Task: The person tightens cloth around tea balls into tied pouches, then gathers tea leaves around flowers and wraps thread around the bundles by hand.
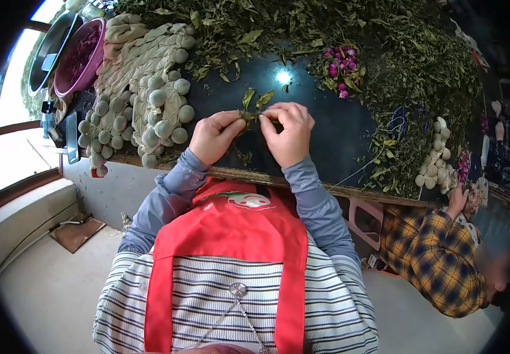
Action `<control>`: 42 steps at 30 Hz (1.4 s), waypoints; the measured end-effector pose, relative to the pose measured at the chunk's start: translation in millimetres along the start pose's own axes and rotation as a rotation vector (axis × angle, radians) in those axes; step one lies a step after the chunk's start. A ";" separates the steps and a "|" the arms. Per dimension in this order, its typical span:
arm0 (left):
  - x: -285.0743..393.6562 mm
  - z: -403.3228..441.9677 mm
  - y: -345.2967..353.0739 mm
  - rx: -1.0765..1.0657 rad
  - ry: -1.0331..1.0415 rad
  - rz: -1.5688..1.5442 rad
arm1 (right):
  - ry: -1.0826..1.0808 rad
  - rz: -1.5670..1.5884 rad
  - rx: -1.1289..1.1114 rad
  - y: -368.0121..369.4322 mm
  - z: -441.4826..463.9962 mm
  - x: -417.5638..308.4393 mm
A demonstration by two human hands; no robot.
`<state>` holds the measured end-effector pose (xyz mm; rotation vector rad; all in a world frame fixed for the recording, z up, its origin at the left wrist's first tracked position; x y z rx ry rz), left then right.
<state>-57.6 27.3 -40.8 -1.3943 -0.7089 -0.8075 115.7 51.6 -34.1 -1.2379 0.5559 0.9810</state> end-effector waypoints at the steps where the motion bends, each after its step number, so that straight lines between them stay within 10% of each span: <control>1: 1.7 0.0 3.7 -0.009 -0.003 -0.002 | 0.009 -0.002 0.001 0.7 -1.6 -4.9; 5: 0.2 8.1 36.1 -0.226 -0.589 -1.409 | -0.331 -0.131 0.125 14.4 -1.9 -51.4; 11: 7.8 3.4 13.8 -0.028 -0.482 -0.987 | -0.128 0.208 0.010 -18.0 -25.3 -32.2; 16: -14.0 9.5 11.0 -0.295 -0.395 -0.807 | -0.095 -0.270 -0.129 -11.5 -45.3 -8.6; 26: -17.7 4.9 -7.2 -0.046 -0.282 -0.570 | -0.150 -0.199 -0.142 -4.6 -42.4 -6.5; 35: 4.1 -17.8 9.5 -0.744 -0.544 -0.419 | -0.345 -0.184 -0.144 -0.7 -28.5 -43.3; 40: -4.3 -5.9 7.5 -0.506 -0.341 -0.309 | -0.017 -0.299 -0.069 -2.1 -13.9 17.0; 42: -2.7 -0.2 7.7 -0.449 -0.316 -0.447 | -0.269 -0.194 -0.031 11.0 -7.6 -16.3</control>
Point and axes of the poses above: each hand's wrist, its own z-axis towards the middle knuckle, its own y-axis out of the palm, x = y × z, the point moved 5 cm from there along z, towards the middle knuckle, and after that the axes turned 10 degrees about z, right-handed, at the moved point
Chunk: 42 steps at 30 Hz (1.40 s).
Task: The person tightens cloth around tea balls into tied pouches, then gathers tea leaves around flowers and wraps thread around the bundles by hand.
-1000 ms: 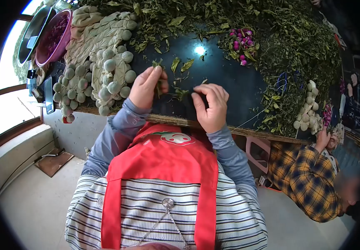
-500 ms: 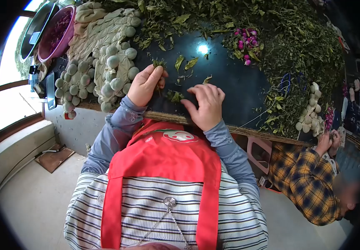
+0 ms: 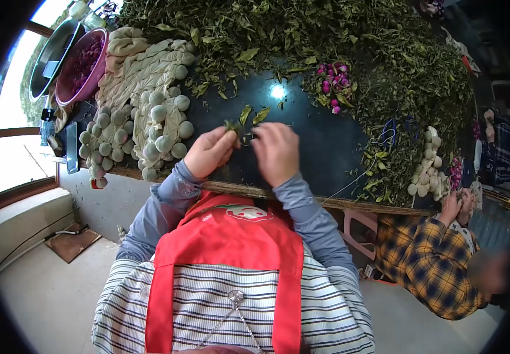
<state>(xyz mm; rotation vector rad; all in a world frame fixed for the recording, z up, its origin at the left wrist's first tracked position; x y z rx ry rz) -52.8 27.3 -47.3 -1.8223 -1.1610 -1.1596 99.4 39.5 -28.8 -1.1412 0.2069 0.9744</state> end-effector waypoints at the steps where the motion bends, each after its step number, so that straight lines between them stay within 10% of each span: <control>1: 1.3 -1.6 -0.9 0.012 0.044 -0.125 | 0.005 0.001 0.003 3.1 1.0 -4.5; 11: 1.8 6.7 0.0 -0.008 -0.018 -0.301 | 0.119 0.089 0.070 -26.2 23.3 -1.5; 13: 23.7 2.0 10.3 0.143 0.326 0.178 | 0.009 0.167 0.075 -14.6 27.8 -21.6; 21: 4.0 -13.4 -11.4 0.323 0.409 0.449 | 0.196 -0.088 -0.164 25.6 40.3 45.2; 28: -15.3 -9.4 -16.6 0.425 0.390 0.515 | -0.048 0.046 0.184 49.9 190.7 52.3; 31: -19.1 -6.0 -16.3 0.460 0.376 0.512 | 0.054 -0.205 -0.041 51.4 240.3 77.5; 35: -18.0 -9.1 -19.6 0.477 0.350 0.491 | 0.340 0.360 0.258 -15.9 243.2 85.3; 41: -18.1 -4.3 -24.8 0.416 0.284 0.432 | 0.421 0.575 0.073 -24.2 177.5 112.2; 42: -10.2 -6.7 -32.4 0.338 0.208 -0.012 | 0.413 0.623 -0.020 -25.7 164.0 96.8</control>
Point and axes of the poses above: each hand's wrist, its own z-axis towards the middle knuckle, its own y-axis out of the palm, x = y × z, the point moved 5 cm from there along z, towards the middle knuckle, and after that the axes turned 10 degrees about z, right-handed, at the moved point
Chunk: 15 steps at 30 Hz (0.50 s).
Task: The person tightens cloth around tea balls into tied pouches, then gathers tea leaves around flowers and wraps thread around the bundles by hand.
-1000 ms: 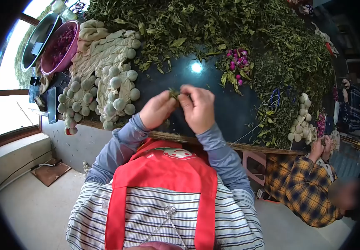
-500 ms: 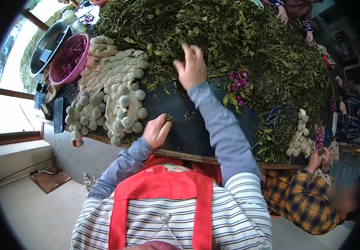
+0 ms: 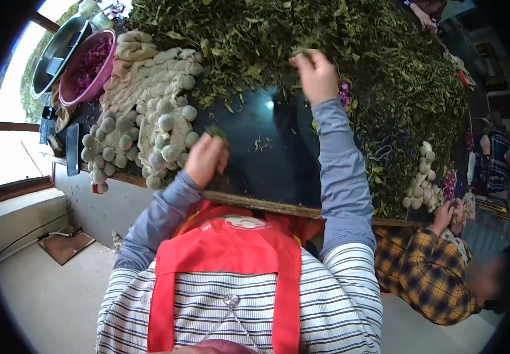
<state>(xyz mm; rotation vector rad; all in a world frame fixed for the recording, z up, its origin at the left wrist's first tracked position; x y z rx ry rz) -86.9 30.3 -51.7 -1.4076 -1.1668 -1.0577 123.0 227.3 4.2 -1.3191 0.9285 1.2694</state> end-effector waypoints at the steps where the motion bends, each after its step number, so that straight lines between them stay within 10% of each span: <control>1: 12.1 -3.2 -3.0 -0.030 -0.154 -0.422 | 0.020 0.034 -0.095 6.2 -18.3 -1.4; 6: 186.1 -67.6 -8.9 -0.168 0.432 -0.842 | -0.319 -0.331 -0.072 -3.4 -99.7 23.0; 11: 198.0 -87.1 -7.3 -0.102 0.544 -0.814 | 0.090 -0.193 -0.087 -12.1 -154.9 39.5; 15: 209.0 -93.8 -3.0 -0.095 0.708 -0.801 | -0.132 -0.489 -0.197 -1.2 -155.2 29.2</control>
Point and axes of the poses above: each hand's wrist, its own z-axis towards the middle knuckle, its own y-axis out of the palm, x = y × z, the point moved 5 cm from there along z, towards the middle knuckle, and after that the axes turned 10 degrees about z, right-handed, at the moved point
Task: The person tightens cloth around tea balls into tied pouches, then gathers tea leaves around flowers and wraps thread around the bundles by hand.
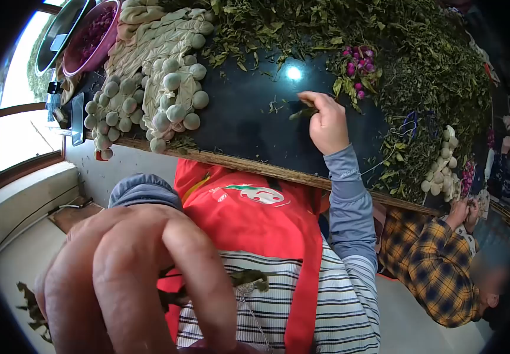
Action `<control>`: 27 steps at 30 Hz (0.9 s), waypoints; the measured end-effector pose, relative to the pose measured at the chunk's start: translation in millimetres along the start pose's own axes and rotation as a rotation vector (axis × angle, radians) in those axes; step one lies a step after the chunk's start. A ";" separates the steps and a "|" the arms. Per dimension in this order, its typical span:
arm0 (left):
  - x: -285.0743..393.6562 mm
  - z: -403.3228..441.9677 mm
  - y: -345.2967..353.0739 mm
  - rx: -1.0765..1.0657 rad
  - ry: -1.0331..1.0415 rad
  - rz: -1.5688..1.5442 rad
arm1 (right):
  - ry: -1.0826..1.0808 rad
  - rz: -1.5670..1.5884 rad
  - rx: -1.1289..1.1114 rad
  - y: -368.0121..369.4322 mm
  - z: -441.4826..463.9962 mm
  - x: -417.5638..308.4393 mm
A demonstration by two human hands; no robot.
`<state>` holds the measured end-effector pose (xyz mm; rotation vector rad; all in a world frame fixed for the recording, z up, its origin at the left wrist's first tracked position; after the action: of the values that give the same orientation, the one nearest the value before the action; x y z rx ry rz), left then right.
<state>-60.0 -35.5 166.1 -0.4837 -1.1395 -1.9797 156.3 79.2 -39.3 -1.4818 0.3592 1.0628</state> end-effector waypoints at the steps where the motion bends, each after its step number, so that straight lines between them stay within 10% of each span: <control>1: 1.3 1.5 3.3 -0.019 0.048 -0.001 | -0.083 -0.113 -0.024 0.5 1.9 -5.0; 9: -35.2 8.1 -7.8 -0.048 0.211 -0.007 | -0.339 -0.182 0.263 49.8 56.0 -27.9; 16: -98.3 -50.3 -112.5 0.182 -0.789 0.311 | -0.344 -0.023 0.007 45.0 1.8 -35.3; 27: -162.7 -72.5 -145.5 0.306 -0.889 0.533 | 0.068 -0.316 0.409 52.2 45.5 -34.9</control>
<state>-69.3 16.6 -57.7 -1.4101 -1.5791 -1.0848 80.6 95.9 -38.7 -1.1603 0.3517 0.6419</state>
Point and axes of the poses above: each hand's wrist, its own z-axis towards the middle knuckle, its own y-axis out of the palm, x = y × z, the point moved 5 cm from there along z, towards the middle knuckle, and after that the axes turned 10 degrees about z, right-handed, at the moved point
